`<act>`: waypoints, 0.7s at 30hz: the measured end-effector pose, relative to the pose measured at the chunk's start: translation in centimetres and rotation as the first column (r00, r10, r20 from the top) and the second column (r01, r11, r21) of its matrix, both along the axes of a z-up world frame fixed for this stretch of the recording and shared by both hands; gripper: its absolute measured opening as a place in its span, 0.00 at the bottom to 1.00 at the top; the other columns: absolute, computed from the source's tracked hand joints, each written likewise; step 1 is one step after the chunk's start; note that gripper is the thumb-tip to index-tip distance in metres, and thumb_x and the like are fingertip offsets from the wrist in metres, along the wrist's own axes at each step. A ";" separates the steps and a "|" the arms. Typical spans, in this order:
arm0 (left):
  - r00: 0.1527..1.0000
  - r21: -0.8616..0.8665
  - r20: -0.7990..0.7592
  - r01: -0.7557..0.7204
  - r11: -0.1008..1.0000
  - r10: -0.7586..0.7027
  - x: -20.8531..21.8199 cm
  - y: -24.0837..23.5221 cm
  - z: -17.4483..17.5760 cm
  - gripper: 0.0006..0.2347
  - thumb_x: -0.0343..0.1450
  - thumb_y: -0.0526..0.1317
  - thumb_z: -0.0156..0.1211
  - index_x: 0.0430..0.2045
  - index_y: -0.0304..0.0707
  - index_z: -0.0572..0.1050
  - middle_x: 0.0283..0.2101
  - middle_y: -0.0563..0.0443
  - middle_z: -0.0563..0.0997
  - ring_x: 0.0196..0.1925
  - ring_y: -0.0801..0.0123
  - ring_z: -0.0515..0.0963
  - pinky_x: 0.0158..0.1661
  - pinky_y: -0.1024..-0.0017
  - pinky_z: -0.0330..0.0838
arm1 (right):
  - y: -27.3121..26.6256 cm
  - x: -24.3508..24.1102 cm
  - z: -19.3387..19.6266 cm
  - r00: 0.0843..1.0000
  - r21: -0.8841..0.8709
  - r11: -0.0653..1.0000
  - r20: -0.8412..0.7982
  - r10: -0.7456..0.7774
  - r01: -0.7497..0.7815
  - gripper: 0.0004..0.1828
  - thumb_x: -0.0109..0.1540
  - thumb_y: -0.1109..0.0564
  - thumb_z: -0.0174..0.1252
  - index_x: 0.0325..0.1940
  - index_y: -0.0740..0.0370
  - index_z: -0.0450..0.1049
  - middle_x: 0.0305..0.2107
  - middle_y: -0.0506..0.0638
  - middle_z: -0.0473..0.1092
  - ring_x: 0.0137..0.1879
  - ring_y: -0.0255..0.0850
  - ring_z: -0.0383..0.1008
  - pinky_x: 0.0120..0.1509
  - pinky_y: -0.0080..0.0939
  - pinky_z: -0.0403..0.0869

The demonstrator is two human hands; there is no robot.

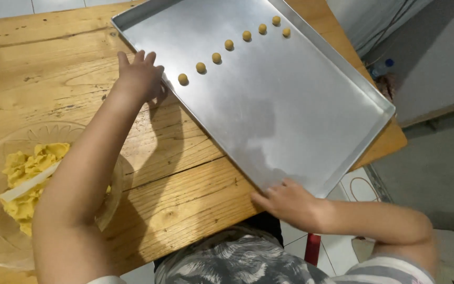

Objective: The person arranges small yellow dough balls in a straight line on a metal baking tray. They repeatedly adjust the spacing and alignment of the balls, then form additional dough balls from a bowl and place them on the tray.

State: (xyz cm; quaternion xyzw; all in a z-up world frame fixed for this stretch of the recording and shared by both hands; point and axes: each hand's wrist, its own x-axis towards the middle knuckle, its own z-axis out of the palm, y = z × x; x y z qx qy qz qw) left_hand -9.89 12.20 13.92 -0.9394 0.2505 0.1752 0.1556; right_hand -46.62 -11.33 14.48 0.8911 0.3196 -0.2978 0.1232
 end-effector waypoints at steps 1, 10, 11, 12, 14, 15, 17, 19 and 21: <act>1.000 -0.003 -0.002 -0.002 1.000 0.002 -0.4 0.5 -1.3 0.30 0.61 0.51 0.74 0.59 0.55 0.71 0.71 0.47 0.59 0.79 0.54 0.47 0.66 0.35 0.41 | -0.8 0.0 1.2 1.000 -0.003 1.000 -0.002 0.002 -0.002 0.48 0.51 0.77 0.63 0.72 0.62 0.52 0.41 0.53 0.74 0.38 0.43 0.76 0.39 0.42 0.74; 0.895 -0.223 0.291 0.407 0.886 -0.338 -11.0 1.4 -4.0 0.12 0.71 0.33 0.58 0.46 0.46 0.82 0.41 0.48 0.87 0.44 0.59 0.85 0.61 0.38 0.53 | -9.4 1.2 2.2 0.839 -0.287 0.789 0.219 -0.498 0.543 0.48 0.64 0.59 0.55 0.80 0.29 0.38 0.50 0.44 0.73 0.57 0.41 0.77 0.62 0.45 0.74; 0.871 -0.218 0.298 0.461 0.860 -0.391 -12.3 1.3 -4.1 0.11 0.70 0.32 0.60 0.44 0.46 0.83 0.39 0.50 0.87 0.42 0.61 0.85 0.60 0.41 0.56 | -10.6 1.8 1.4 0.786 -0.125 0.785 0.244 -0.568 0.606 0.37 0.65 0.55 0.56 0.75 0.37 0.49 0.50 0.46 0.74 0.58 0.42 0.77 0.62 0.47 0.73; 0.842 -0.211 0.306 0.515 0.831 -0.444 -13.5 1.1 -4.1 0.10 0.69 0.32 0.62 0.42 0.47 0.83 0.38 0.52 0.87 0.40 0.64 0.86 0.59 0.43 0.58 | -11.8 2.5 0.5 0.726 0.043 0.757 0.254 -0.639 0.652 0.28 0.65 0.51 0.56 0.70 0.47 0.61 0.50 0.49 0.76 0.59 0.44 0.77 0.62 0.48 0.73; 0.843 -0.225 0.259 0.527 0.820 -0.471 -15.1 0.4 -5.9 0.11 0.68 0.30 0.62 0.41 0.43 0.83 0.36 0.49 0.87 0.38 0.62 0.85 0.58 0.45 0.59 | -12.2 2.6 1.1 0.727 0.069 0.764 0.264 -0.634 0.641 0.24 0.65 0.53 0.55 0.66 0.48 0.63 0.48 0.49 0.77 0.57 0.45 0.79 0.61 0.49 0.74; 0.841 -0.241 0.212 0.538 0.807 -0.498 -15.9 0.1 -6.8 0.11 0.67 0.28 0.62 0.40 0.40 0.83 0.35 0.47 0.87 0.36 0.61 0.85 0.57 0.47 0.60 | -12.3 2.8 1.4 0.726 0.095 0.769 0.275 -0.630 0.632 0.21 0.65 0.54 0.55 0.63 0.50 0.66 0.46 0.50 0.79 0.54 0.46 0.81 0.59 0.49 0.75; 0.827 -0.240 0.185 0.562 0.792 -0.531 -17.9 0.6 -5.8 0.10 0.67 0.28 0.62 0.39 0.38 0.83 0.34 0.47 0.86 0.35 0.60 0.85 0.56 0.47 0.61 | -11.0 3.0 3.3 0.696 0.104 0.723 0.209 -0.687 0.683 0.16 0.65 0.54 0.56 0.57 0.55 0.71 0.43 0.54 0.80 0.52 0.52 0.81 0.58 0.52 0.75; 0.805 -0.238 0.157 0.592 0.770 -0.572 -19.4 1.1 -5.5 0.09 0.67 0.27 0.63 0.38 0.36 0.83 0.34 0.46 0.86 0.33 0.60 0.85 0.55 0.47 0.63 | -10.4 3.1 4.5 0.651 0.109 0.665 0.141 -0.746 0.738 0.13 0.64 0.54 0.58 0.50 0.59 0.77 0.40 0.58 0.81 0.50 0.57 0.81 0.56 0.54 0.76; 0.780 -0.295 0.072 0.612 0.733 -0.622 -20.5 1.6 -6.1 0.07 0.66 0.28 0.63 0.33 0.37 0.84 0.32 0.44 0.86 0.32 0.55 0.85 0.52 0.48 0.66 | -10.5 3.3 4.9 0.610 -0.039 0.609 0.028 -0.792 0.792 0.12 0.63 0.51 0.58 0.47 0.51 0.82 0.41 0.52 0.82 0.52 0.51 0.82 0.57 0.48 0.77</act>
